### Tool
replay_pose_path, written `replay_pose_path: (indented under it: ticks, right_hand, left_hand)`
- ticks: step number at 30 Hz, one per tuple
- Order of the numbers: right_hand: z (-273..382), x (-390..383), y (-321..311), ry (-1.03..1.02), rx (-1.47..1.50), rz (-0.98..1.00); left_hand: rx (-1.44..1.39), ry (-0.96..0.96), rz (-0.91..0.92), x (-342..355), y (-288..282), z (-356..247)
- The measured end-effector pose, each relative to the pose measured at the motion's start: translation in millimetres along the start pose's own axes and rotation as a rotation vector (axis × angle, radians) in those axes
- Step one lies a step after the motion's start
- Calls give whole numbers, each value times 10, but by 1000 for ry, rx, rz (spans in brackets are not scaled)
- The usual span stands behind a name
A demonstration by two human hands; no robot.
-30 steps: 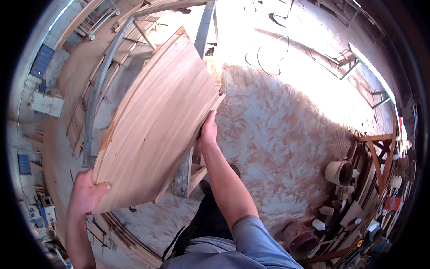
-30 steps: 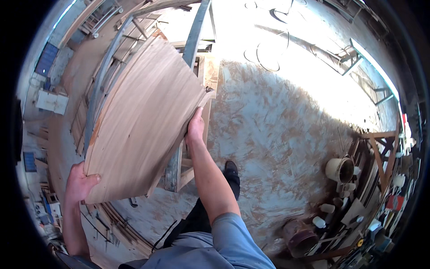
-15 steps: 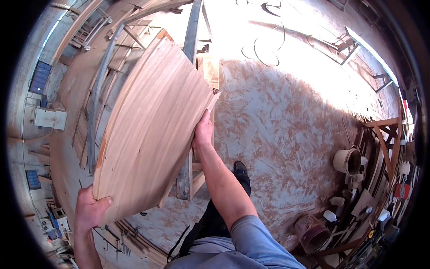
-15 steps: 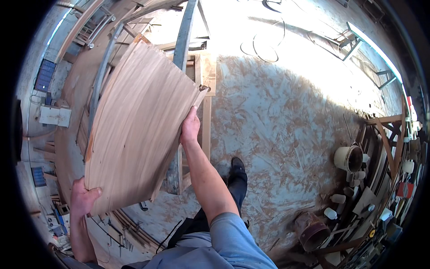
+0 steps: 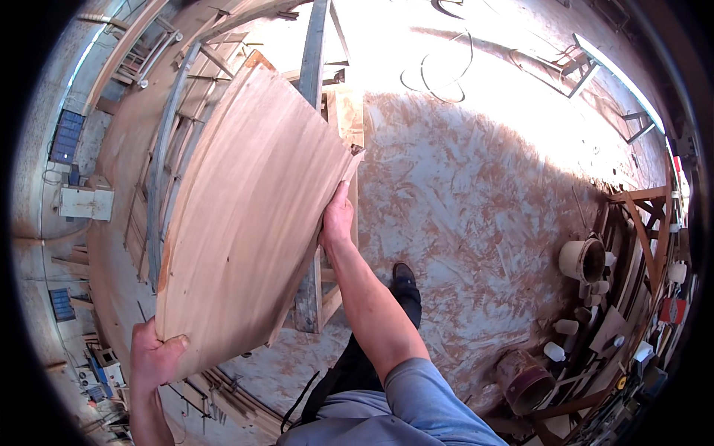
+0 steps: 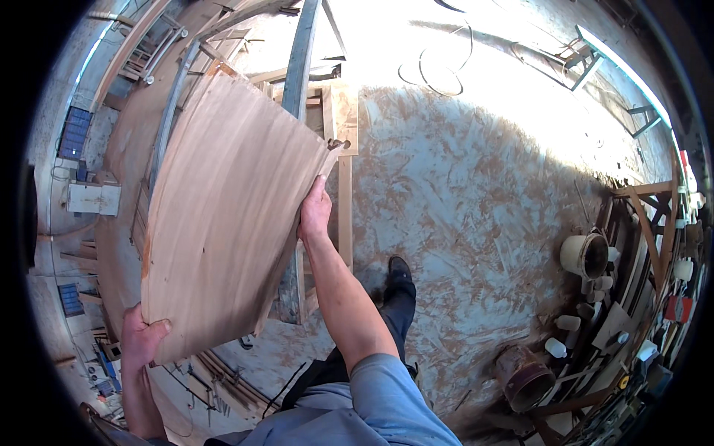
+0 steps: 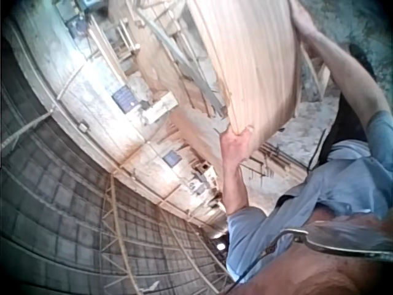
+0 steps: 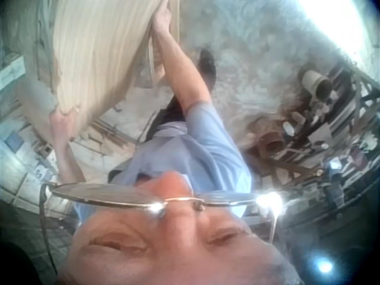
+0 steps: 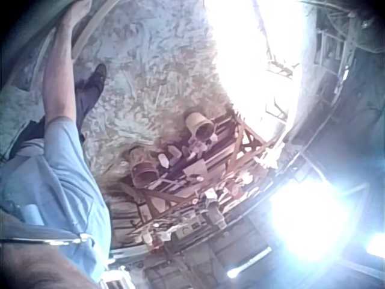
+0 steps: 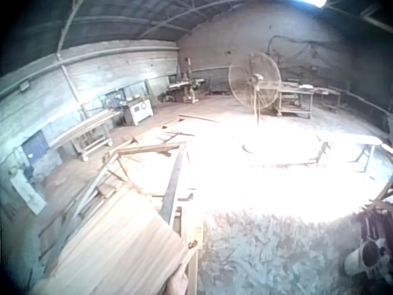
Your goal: The person uses an angle grinder to smooth the edges of wooden planks on a workbench. They then apply a liquid finish to the planks using a brush and place the finished pieces onto a wooden rack.
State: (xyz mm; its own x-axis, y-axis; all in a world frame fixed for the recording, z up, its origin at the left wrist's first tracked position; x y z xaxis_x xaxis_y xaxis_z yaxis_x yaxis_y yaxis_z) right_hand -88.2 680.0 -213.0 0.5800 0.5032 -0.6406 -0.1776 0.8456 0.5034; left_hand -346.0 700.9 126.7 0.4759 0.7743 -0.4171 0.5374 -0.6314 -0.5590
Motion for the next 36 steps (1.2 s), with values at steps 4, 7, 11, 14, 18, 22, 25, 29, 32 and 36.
replay_pose_path:
  ticks: [4,7,11,14,18,22,25,29,32,36]
  right_hand:
    - [4,11,-2,17,0,2]
    - [11,13,-2,10,-10,16]
    - [7,10,4,1,10,29]
    - [-11,14,1,-16,4,36]
    - [-28,41,-17,-48,9,98]
    - [-57,68,-36,-28,11,97]
    - [-67,81,-28,-41,15,93]
    - [-61,77,-23,-34,21,85]
    - [-37,52,-18,-27,19,87]
    - [22,39,-32,-49,-127,28]
  left_hand:
    - [85,11,-12,-21,8,18]
    - [56,-2,-1,-27,5,24]
    - [63,-16,5,-29,-4,7]
    - [80,-32,-2,-39,4,9]
    - [56,-11,-10,-27,11,6]
    - [102,-18,-17,-26,17,-1]
    - [137,-33,-22,-60,23,-9]
    - [149,-79,-11,-61,21,-46]
    - [212,-45,-4,-58,74,-125]
    - [214,-43,-20,1,117,-223]
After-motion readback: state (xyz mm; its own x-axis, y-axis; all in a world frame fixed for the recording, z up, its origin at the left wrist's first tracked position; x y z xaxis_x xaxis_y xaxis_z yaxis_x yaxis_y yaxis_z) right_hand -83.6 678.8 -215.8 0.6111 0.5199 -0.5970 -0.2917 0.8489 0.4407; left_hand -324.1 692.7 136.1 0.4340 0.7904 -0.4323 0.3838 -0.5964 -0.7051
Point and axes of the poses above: each hand's wrist, its own x-axis towards the middle knuckle, its own y-axis out of the palm, z = x × y, the point moved 3 cm from there along x, towards the middle knuckle, and after that the axes turned 11 degrees about -x, right-handed, at the moved point
